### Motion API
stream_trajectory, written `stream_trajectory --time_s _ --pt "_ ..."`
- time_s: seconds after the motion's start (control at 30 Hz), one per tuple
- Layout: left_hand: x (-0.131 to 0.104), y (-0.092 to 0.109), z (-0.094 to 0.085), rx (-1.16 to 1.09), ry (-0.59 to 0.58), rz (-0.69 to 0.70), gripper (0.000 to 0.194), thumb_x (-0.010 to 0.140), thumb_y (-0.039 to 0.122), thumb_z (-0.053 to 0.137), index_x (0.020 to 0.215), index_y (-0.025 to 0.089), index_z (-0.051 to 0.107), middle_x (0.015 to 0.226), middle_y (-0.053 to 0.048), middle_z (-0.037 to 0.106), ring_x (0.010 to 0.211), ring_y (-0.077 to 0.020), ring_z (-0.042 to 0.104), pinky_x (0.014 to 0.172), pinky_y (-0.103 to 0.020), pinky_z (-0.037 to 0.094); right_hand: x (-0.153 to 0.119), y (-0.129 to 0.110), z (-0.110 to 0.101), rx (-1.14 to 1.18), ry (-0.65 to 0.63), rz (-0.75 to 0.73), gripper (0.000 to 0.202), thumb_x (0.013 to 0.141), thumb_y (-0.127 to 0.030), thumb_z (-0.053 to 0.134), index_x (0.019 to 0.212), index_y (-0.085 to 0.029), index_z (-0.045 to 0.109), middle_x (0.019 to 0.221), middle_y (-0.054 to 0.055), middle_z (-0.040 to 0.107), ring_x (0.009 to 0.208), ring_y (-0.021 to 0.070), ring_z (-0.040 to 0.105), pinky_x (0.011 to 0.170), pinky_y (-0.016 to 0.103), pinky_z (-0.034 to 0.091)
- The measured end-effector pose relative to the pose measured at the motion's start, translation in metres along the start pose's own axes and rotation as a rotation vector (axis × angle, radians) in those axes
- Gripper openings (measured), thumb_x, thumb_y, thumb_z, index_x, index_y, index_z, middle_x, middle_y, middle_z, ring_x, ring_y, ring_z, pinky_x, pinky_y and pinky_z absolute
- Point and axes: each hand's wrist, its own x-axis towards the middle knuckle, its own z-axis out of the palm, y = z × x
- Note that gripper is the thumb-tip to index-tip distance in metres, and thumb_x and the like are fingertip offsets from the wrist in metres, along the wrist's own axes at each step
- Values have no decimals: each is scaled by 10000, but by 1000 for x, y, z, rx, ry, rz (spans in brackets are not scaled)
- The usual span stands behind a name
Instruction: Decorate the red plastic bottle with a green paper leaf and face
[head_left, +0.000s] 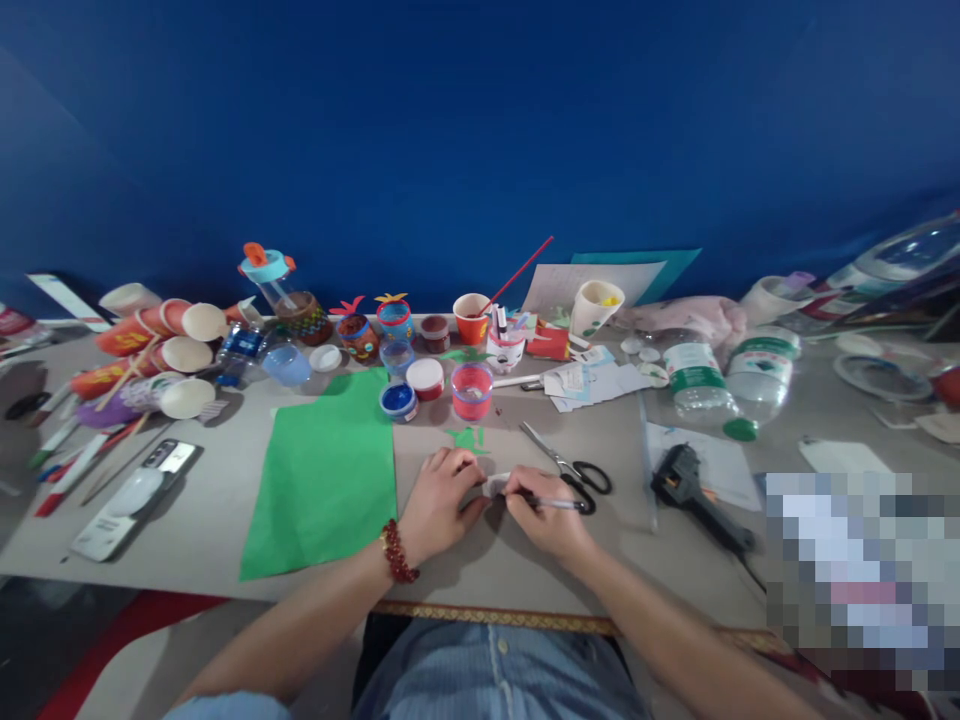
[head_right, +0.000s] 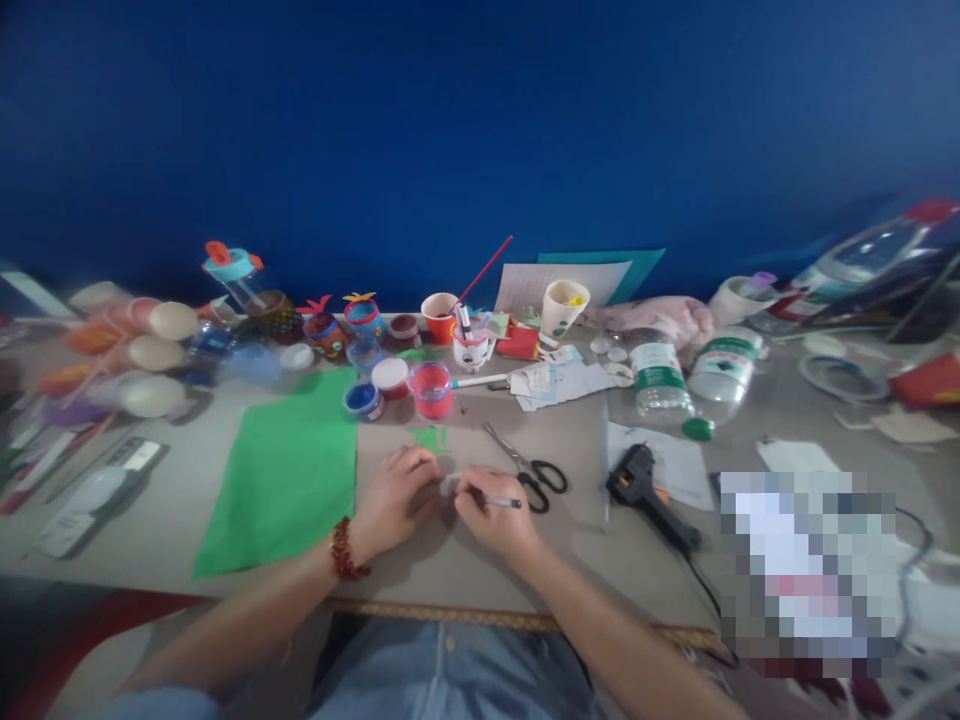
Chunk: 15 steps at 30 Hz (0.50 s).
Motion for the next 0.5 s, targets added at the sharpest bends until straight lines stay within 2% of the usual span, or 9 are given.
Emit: stream_trajectory --time_s 0.17,0.3,0.37,0.5 --pt "0 -1 1 8 -14 -2 160 822 251 588 981 229 596 1084 -63 574 1013 -251 502 851 -398 407 -4 6 2 140 86 54 181 824 -165 468 661 -215 529 552 -31 497 504 132 468 507 236 353" --pt "0 -2 2 14 -8 4 203 805 230 591 1008 229 598 1108 -66 574 1024 -252 502 863 -401 410 -5 10 2 253 138 149 110 857 -183 479 787 -209 560 613 -20 572 548 142 546 527 232 407" --pt "0 -1 1 10 -5 6 230 793 216 593 1022 228 595 1102 -66 578 1024 -254 504 866 -403 411 -4 9 -2 237 123 162 76 846 -180 499 829 -206 569 655 -9 607 585 151 574 549 235 424" --pt "0 1 -1 3 0 15 303 757 208 613 1057 229 581 1118 -70 576 1036 -263 501 876 -412 410 -1 7 -13 113 114 119 67 802 -174 529 768 -202 580 642 -10 587 584 150 541 561 243 408"
